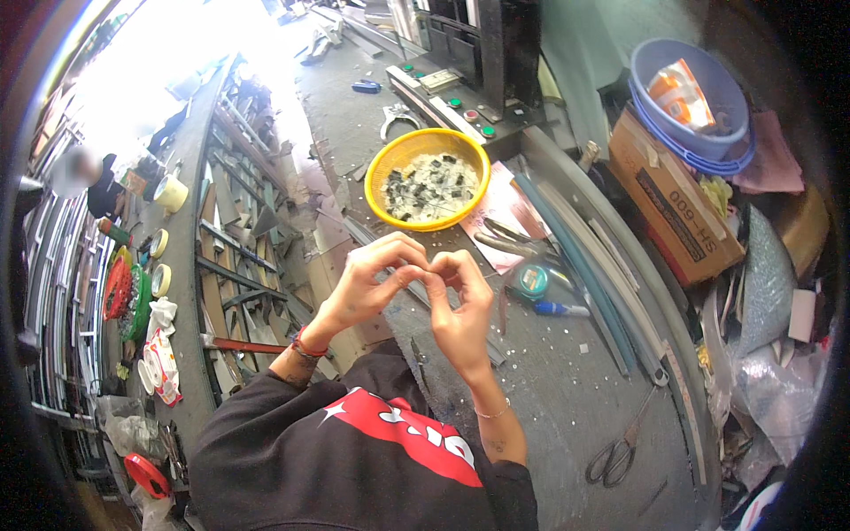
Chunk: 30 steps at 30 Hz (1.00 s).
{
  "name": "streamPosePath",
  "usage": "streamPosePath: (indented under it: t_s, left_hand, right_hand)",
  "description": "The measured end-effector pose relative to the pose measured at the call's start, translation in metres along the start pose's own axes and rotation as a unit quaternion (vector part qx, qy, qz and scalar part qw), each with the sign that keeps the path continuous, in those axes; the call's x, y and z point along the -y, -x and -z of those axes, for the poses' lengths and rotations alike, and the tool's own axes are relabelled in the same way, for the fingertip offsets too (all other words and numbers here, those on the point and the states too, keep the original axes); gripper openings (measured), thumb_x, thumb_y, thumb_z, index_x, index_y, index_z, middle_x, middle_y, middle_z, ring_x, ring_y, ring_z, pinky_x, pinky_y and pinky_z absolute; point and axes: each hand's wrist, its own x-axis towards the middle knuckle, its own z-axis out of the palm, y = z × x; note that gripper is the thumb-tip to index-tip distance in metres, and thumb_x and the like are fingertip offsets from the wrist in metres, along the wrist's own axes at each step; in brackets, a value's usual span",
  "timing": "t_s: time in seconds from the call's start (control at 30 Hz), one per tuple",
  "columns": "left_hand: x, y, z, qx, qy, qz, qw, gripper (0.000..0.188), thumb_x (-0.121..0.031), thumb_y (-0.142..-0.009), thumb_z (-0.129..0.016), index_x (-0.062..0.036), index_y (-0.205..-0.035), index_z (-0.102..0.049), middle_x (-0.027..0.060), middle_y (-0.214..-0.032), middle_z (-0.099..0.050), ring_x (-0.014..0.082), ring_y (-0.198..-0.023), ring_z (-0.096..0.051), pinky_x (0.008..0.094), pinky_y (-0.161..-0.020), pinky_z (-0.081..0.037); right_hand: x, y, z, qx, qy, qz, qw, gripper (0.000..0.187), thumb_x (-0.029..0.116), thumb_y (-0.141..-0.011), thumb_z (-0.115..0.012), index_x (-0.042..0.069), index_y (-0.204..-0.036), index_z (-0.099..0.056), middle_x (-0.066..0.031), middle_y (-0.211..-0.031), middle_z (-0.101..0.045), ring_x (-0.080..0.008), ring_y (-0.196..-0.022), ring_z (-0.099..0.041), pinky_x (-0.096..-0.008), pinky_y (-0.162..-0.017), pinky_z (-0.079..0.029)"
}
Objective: The person assembles small window components at a cluttered workbench. They pick up metal strips and small black plastic pieces, insert the pieces into the strips, and place the assembled units into a yellow basket. The person repeats this process multiple times.
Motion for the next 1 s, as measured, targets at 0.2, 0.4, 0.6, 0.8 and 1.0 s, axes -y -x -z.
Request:
streamPosePath:
  t_s: [0.2,0.4,0.6,0.8,1.0]
  left_hand:
    - [0.007,0.002,0.002,0.043,-0.017,0.017,0.999,0.015,-0.015,-0.09,-0.057,0.0006,-0.089,-0.057,0.01,-0.079,-0.057,0.02,-0.074,-0.057,0.0327,-0.069,-0.045]
    - [0.02,0.003,0.007,0.129,0.247,0.159,0.947,0.032,-0.033,-0.096,-0.052,-0.0025,-0.089,-0.058,-0.0036,-0.074,-0.052,0.0061,-0.067,-0.045,0.0224,-0.06,-0.038]
    - [0.033,0.01,0.005,0.096,0.352,0.26,0.894,0.03,-0.033,-0.094,-0.055,-0.0032,-0.092,-0.061,-0.0035,-0.071,-0.054,0.0031,-0.061,-0.046,0.0172,-0.055,-0.037]
    - [0.034,0.017,0.001,0.068,0.388,0.271,0.878,0.023,-0.023,-0.092,-0.059,-0.0016,-0.1,-0.062,-0.0003,-0.087,-0.059,0.0046,-0.077,-0.055,0.0209,-0.068,-0.047]
    - [0.031,0.016,-0.001,0.053,0.339,0.241,0.908,0.022,-0.019,-0.09,-0.061,0.0005,-0.1,-0.061,-0.0003,-0.087,-0.06,0.0057,-0.075,-0.056,0.0208,-0.066,-0.047]
  right_hand:
    - [0.004,0.003,-0.004,-0.028,0.012,-0.024,0.999,0.008,-0.001,-0.086,-0.058,0.001,-0.084,-0.051,-0.0011,-0.078,-0.049,-0.0083,-0.075,-0.049,-0.0237,-0.068,-0.042]
    - [0.008,-0.001,-0.008,0.003,0.216,0.159,0.963,0.01,-0.005,-0.081,-0.06,-0.001,-0.086,-0.052,-0.0071,-0.081,-0.052,-0.0138,-0.069,-0.053,-0.0247,-0.063,-0.044]
    - [0.007,-0.006,0.003,0.059,0.203,0.116,0.97,0.013,-0.009,-0.078,-0.061,0.0,-0.087,-0.058,-0.0071,-0.081,-0.058,-0.0145,-0.073,-0.058,-0.0261,-0.065,-0.047]
    - [-0.001,-0.012,0.007,0.053,0.181,0.114,0.976,0.021,-0.012,-0.074,-0.06,0.0,-0.091,-0.061,-0.0108,-0.086,-0.061,-0.0252,-0.08,-0.062,-0.0323,-0.069,-0.048]
    - [0.0,-0.009,0.009,0.074,0.125,0.034,0.989,0.011,-0.005,-0.08,-0.061,0.0,-0.09,-0.061,-0.0089,-0.083,-0.061,-0.0187,-0.076,-0.063,-0.0289,-0.068,-0.049]
